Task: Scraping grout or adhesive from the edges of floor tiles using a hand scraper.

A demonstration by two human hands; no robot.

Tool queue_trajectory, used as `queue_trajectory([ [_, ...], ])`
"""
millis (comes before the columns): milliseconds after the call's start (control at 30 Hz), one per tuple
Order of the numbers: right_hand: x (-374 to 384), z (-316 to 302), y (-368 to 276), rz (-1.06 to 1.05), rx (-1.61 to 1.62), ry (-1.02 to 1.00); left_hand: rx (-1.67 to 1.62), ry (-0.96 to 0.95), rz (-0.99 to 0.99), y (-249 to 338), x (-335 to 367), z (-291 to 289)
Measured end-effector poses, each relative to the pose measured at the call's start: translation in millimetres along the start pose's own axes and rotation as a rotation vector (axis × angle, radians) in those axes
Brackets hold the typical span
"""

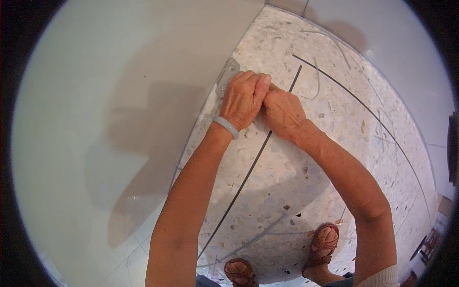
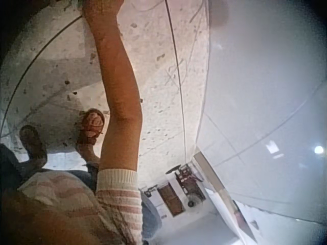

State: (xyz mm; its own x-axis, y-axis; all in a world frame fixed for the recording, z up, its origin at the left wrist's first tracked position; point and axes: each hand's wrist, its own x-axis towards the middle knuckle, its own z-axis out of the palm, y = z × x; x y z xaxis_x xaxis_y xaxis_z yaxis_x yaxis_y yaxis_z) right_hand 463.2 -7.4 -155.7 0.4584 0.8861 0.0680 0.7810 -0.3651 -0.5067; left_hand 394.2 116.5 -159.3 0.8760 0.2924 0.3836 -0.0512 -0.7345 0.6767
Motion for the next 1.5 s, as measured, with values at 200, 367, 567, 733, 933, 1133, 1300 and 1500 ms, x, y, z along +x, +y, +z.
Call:
queue_trajectory([
  [200, 4.4, -4.0, 6.2, -0.083, 0.041, -0.015, 0.088, -0.078, 0.011, -5.0, 0.6, 0.7],
  [367, 9.0, -3.1, 14.1, -0.157, 0.080, -0.007, 0.037, -0.029, -0.009, -4.2, 0.3, 5.3],
  [567, 11.8, -2.5, 18.0, -0.206, 0.107, -0.029, 0.019, -0.034, -0.026, -3.4, 0.4, 5.7],
  [733, 9.4, -5.2, 14.0, -0.244, 0.082, -0.074, 0.011, -0.015, -0.030, -1.4, -4.7, 5.3],
  [933, 8.7, -6.4, 16.7, -0.340, 0.141, -0.073, -0.010, 0.022, -0.028, -2.1, -11.2, 8.1],
  [1133, 8.1, -1.5, 23.9, -0.357, 0.115, -0.067, -0.030, 0.079, -0.027, 0.8, -11.1, 12.0],
  [1300, 10.1, 3.7, 25.4, -0.332, 0.092, -0.105, 0.001, 0.085, -0.052, -0.8, -13.5, 14.0],
  [1500, 9.3, 2.5, 30.0, -0.338, 0.107, -0.111, 0.026, 0.074, -0.022, 1.8, -13.5, 17.9],
])
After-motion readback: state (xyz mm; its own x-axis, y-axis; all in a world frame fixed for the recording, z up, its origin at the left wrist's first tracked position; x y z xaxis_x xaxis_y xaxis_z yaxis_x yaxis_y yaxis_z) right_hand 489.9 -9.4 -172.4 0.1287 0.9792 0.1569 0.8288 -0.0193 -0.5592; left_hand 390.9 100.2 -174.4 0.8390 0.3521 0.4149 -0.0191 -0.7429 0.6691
